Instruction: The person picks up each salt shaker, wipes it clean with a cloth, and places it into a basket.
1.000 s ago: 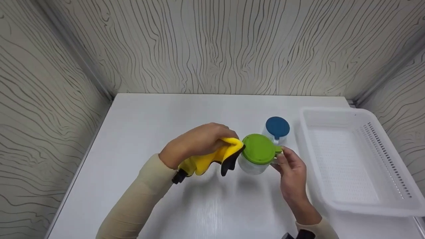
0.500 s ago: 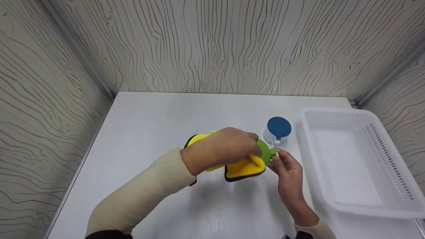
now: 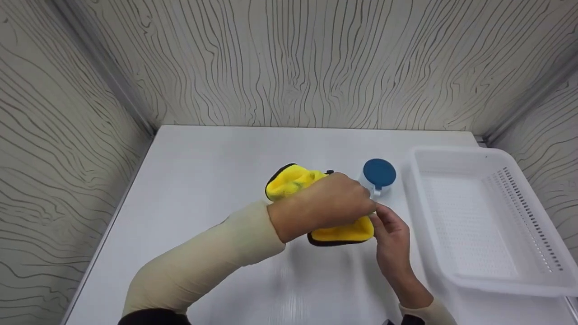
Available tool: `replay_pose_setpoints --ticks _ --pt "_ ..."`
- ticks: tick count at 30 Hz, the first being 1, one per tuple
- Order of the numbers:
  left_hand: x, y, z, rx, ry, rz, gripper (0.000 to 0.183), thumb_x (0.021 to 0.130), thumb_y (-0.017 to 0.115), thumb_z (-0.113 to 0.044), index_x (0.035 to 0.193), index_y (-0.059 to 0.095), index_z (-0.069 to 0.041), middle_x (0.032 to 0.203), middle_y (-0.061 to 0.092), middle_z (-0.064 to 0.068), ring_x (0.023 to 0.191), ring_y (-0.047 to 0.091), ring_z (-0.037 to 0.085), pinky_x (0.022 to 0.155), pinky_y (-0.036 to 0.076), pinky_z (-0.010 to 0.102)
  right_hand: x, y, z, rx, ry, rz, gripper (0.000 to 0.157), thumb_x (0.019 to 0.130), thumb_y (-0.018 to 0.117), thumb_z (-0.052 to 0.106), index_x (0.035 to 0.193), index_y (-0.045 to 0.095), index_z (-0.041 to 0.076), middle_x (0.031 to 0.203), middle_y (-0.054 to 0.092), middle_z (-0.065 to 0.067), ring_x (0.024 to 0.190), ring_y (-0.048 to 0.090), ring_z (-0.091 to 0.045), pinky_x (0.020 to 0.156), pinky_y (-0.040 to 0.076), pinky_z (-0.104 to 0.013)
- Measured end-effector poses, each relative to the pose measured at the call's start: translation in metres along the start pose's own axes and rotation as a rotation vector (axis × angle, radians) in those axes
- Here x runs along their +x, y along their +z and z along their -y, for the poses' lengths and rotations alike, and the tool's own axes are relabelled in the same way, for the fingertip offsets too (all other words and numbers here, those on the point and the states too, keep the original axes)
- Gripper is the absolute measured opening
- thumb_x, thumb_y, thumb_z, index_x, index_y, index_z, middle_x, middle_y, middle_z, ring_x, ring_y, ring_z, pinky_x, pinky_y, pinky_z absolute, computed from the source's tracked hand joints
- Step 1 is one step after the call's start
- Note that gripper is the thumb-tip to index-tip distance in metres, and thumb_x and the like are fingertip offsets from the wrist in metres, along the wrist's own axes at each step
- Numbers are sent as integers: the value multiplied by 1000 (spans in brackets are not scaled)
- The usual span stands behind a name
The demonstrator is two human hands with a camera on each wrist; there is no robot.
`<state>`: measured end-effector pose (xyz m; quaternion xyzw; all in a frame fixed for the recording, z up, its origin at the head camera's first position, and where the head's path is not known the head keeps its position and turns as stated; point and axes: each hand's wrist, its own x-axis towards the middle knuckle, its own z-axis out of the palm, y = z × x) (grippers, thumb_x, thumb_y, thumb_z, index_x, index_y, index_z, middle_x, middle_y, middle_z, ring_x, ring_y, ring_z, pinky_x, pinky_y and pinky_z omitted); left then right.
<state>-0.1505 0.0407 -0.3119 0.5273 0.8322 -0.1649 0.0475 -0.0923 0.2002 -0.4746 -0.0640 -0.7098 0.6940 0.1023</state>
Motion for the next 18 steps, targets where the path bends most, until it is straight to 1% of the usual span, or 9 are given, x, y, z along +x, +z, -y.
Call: replay_pose_setpoints --ticks 3,7,12,18 --pt "3 0 -1 22 1 13 41 92 78 -28 130 65 -22 105 71 -5 92 66 12 86 56 25 0 0 0 2 5 3 31 105 56 11 132 60 -4 119 69 2 99 61 -18 85 54 -21" --pt "5 1 1 33 11 17 40 92 77 -31 129 66 -24 103 70 -5 91 65 12 84 56 25 -1 0 -1 16 0 16 31 106 54 9 133 59 -5 120 68 2 103 64 -17 91 55 -24" --pt "7 2 5 16 10 21 46 87 81 -40 128 67 -24 106 70 -5 93 64 12 86 55 25 -1 0 -3 20 -22 28 31 105 55 9 133 58 -6 121 67 2 104 67 -17 92 55 -25" --pt "10 3 7 37 12 18 49 85 83 -39 129 66 -25 109 71 -5 96 65 13 88 55 25 -1 0 -3 34 -39 40 32 105 56 8 132 58 -8 119 68 1 104 68 -16 92 55 -27"
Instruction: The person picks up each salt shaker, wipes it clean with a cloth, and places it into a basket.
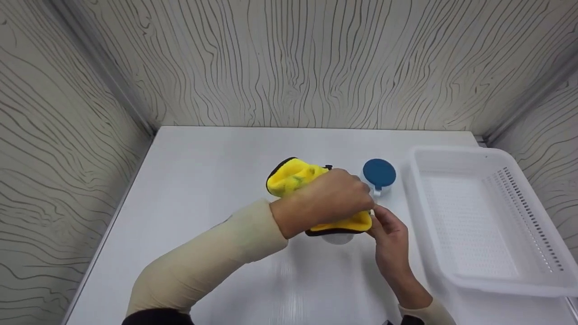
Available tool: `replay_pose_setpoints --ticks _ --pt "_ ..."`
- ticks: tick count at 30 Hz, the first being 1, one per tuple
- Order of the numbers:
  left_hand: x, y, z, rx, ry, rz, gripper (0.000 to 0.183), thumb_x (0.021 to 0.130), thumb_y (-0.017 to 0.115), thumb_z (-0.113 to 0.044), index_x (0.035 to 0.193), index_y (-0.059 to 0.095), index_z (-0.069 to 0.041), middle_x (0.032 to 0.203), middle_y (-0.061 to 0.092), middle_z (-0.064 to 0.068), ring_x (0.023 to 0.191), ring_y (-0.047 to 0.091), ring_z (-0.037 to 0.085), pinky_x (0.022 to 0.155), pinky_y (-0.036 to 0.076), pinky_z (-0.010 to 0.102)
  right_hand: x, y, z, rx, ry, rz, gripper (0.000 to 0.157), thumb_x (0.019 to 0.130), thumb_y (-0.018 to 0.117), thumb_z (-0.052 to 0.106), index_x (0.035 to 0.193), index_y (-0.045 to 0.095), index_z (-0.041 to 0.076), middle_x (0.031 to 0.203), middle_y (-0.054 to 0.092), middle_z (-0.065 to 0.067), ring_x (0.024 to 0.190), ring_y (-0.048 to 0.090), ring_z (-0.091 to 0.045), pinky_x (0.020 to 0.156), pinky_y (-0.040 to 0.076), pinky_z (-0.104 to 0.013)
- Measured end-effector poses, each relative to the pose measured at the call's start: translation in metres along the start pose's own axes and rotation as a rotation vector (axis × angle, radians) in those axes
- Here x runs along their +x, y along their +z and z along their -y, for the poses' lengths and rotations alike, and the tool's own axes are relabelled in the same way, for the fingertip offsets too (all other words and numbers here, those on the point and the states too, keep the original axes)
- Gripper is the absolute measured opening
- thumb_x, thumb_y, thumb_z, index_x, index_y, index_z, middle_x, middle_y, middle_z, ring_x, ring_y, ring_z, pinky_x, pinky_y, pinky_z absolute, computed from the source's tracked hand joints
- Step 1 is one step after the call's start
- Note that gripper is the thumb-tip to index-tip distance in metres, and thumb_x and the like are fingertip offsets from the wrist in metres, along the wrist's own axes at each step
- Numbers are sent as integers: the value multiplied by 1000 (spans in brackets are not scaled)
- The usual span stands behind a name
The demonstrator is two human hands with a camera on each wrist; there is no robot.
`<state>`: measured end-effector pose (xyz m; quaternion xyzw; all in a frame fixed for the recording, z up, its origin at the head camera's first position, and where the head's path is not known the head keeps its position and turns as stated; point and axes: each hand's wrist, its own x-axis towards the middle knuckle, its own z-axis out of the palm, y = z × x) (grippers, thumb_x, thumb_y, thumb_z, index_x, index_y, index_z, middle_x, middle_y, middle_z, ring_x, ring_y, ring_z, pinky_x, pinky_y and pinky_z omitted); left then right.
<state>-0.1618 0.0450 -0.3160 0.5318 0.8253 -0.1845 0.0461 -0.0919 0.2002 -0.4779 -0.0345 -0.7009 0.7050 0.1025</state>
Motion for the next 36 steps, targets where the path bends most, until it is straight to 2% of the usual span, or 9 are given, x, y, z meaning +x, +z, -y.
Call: replay_pose_setpoints --ticks 9,22,29,36 --pt "3 -1 3 16 -18 -1 50 87 81 -39 132 65 -25 116 71 -4 99 65 13 92 54 25 -1 3 -1 -7 -7 -24 29 104 57 9 130 60 -5 120 67 2 108 69 -16 92 55 -28" --pt "10 -1 10 53 -51 -7 47 88 81 -38 129 65 -23 112 70 -4 96 63 14 90 54 25 -1 1 0 14 -5 -12 29 105 57 9 129 60 -6 119 69 1 108 69 -16 91 56 -29" --pt "15 1 15 64 -66 -40 40 92 77 -37 127 67 -21 112 71 -4 97 63 14 91 53 25 -1 -1 0 33 -25 25 28 105 56 7 129 59 -8 120 68 -1 108 69 -16 91 57 -31" --pt "19 4 20 92 -90 -62 30 95 74 -32 122 70 -20 108 71 -4 93 63 14 88 54 25 -1 0 -1 75 -20 23 25 104 56 3 125 60 -10 114 69 -4 102 70 -16 90 57 -32"
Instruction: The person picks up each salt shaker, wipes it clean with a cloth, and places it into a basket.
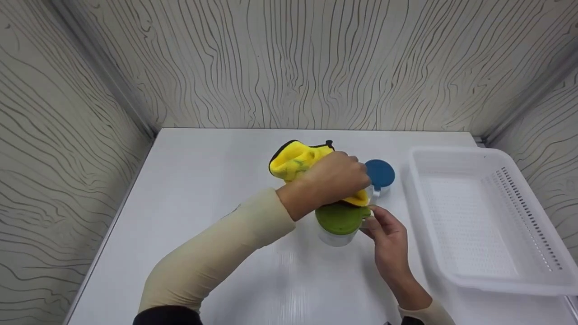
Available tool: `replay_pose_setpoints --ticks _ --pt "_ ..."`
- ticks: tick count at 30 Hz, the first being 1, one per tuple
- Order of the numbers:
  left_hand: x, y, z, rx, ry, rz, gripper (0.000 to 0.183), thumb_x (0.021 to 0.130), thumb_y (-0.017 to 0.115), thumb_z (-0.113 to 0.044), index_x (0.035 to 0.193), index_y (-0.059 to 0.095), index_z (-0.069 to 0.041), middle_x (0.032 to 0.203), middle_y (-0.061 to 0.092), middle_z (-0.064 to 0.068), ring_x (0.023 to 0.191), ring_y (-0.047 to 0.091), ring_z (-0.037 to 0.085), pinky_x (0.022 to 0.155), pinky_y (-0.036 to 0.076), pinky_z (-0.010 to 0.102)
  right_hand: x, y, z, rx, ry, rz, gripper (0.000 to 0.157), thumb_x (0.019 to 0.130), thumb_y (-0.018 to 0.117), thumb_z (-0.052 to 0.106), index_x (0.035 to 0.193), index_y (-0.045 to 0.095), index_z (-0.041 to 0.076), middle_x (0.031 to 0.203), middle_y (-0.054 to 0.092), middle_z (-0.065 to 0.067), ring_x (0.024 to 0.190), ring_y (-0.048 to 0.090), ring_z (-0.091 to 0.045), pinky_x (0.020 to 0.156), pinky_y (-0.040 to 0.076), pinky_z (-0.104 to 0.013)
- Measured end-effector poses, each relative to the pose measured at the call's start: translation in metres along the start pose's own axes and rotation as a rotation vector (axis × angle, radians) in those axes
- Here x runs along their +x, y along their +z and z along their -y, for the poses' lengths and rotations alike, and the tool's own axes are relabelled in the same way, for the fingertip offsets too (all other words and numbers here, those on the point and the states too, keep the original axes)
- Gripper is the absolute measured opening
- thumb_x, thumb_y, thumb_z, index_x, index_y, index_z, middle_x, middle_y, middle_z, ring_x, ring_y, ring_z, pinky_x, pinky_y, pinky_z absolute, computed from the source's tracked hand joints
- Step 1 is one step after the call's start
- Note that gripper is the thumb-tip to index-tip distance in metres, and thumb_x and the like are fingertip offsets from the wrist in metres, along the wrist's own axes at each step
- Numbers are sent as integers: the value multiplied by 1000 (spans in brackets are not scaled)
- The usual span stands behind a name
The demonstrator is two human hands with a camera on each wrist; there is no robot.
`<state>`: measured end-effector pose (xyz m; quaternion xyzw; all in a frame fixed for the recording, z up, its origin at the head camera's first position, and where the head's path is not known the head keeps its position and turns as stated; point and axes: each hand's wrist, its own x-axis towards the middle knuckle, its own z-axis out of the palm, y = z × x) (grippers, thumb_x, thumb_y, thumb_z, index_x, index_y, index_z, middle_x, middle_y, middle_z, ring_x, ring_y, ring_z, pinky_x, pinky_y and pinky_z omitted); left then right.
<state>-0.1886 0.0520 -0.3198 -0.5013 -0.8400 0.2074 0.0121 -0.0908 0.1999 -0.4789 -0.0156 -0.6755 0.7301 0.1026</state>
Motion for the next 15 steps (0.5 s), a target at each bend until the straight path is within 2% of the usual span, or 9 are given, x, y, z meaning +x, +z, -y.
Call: replay_pose_setpoints --ticks 3,8,15 --pt "2 1 3 11 -16 8 27 97 72 -30 121 71 -19 108 71 -4 93 64 14 88 54 25 0 1 0 10 3 -3 24 103 57 2 124 60 -11 111 69 -5 100 70 -16 90 57 -33" --pt "5 3 10 -6 -36 29 34 94 75 -32 124 70 -18 110 71 -3 96 64 15 91 54 26 -1 1 0 19 -8 0 25 103 56 2 123 58 -13 108 68 -5 99 71 -16 90 57 -34" --pt "2 9 23 -32 -59 42 44 88 81 -31 128 66 -19 113 70 -1 101 65 17 96 53 28 -1 0 0 14 -4 5 24 103 56 2 122 59 -12 106 68 -6 96 70 -16 91 57 -34"
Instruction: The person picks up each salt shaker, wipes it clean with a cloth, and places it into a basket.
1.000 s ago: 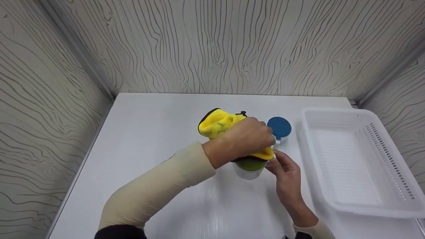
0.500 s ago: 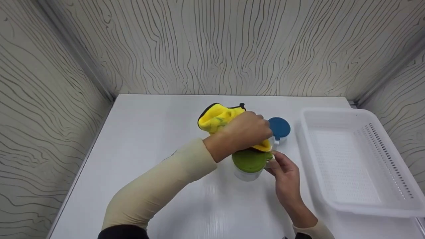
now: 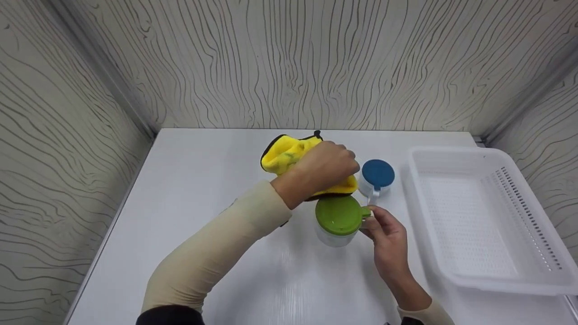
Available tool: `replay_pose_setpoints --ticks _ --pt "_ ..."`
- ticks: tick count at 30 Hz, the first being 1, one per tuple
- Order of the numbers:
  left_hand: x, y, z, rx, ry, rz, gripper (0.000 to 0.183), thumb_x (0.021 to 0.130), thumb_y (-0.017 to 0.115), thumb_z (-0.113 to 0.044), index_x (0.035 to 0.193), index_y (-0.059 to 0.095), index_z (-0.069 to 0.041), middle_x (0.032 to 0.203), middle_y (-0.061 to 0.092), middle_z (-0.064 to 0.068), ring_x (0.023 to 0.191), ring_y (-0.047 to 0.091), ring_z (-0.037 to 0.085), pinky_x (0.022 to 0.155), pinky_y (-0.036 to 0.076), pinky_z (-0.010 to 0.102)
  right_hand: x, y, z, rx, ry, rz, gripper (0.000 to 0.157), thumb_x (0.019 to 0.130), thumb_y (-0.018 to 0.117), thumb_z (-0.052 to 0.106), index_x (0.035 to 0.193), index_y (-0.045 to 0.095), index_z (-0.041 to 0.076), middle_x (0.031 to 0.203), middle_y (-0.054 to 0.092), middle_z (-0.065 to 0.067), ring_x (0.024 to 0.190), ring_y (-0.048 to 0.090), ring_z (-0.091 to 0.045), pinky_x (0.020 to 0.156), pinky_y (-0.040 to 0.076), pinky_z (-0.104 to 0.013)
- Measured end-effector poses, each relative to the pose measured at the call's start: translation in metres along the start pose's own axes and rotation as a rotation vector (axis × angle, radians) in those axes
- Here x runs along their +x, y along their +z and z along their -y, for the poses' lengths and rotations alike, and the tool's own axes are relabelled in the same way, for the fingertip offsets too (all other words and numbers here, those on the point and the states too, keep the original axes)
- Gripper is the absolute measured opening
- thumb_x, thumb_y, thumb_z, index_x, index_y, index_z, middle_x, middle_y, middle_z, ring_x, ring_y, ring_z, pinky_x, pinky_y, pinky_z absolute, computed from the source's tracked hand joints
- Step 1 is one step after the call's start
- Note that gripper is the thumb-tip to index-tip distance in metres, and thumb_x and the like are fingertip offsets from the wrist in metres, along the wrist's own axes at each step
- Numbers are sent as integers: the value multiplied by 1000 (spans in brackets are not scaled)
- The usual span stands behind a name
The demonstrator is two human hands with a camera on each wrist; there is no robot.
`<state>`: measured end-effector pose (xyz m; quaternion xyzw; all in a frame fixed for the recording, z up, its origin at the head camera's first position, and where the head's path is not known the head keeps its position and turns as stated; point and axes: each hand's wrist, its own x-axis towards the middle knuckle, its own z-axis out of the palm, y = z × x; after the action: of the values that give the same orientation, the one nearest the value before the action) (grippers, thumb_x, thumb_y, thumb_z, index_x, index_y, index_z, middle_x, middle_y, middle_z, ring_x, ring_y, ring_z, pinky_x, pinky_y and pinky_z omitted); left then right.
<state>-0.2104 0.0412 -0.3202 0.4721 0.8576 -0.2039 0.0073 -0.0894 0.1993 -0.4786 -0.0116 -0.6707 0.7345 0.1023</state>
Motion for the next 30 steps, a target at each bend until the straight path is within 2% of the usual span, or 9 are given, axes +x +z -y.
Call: replay_pose_setpoints --ticks 8,16,24,30 --pt "-12 -2 11 -54 -30 -11 45 86 84 -27 127 67 -20 112 70 -1 103 64 18 97 52 29 1 1 0 15 13 -14 23 102 57 0 122 59 -12 106 68 -5 95 70 -15 92 57 -34" --pt "-34 -12 17 -134 -67 -80 32 87 83 -23 117 73 -20 104 72 -2 95 66 17 90 55 27 3 0 -1 20 8 -31 22 101 58 -1 120 61 -11 103 68 -4 93 70 -15 90 57 -34" --pt "-56 -26 8 -141 -46 -100 31 86 84 -27 115 74 -20 100 72 -3 89 65 16 86 55 26 4 -1 1 7 41 -51 23 103 54 -2 123 60 -10 107 68 -5 96 69 -16 91 57 -32" --pt "-70 -33 -8 -147 -11 -59 34 85 84 -33 114 73 -19 97 71 -3 84 64 16 82 55 25 4 -3 1 11 52 -58 27 104 53 2 128 57 -12 111 68 -3 101 69 -16 92 56 -31"
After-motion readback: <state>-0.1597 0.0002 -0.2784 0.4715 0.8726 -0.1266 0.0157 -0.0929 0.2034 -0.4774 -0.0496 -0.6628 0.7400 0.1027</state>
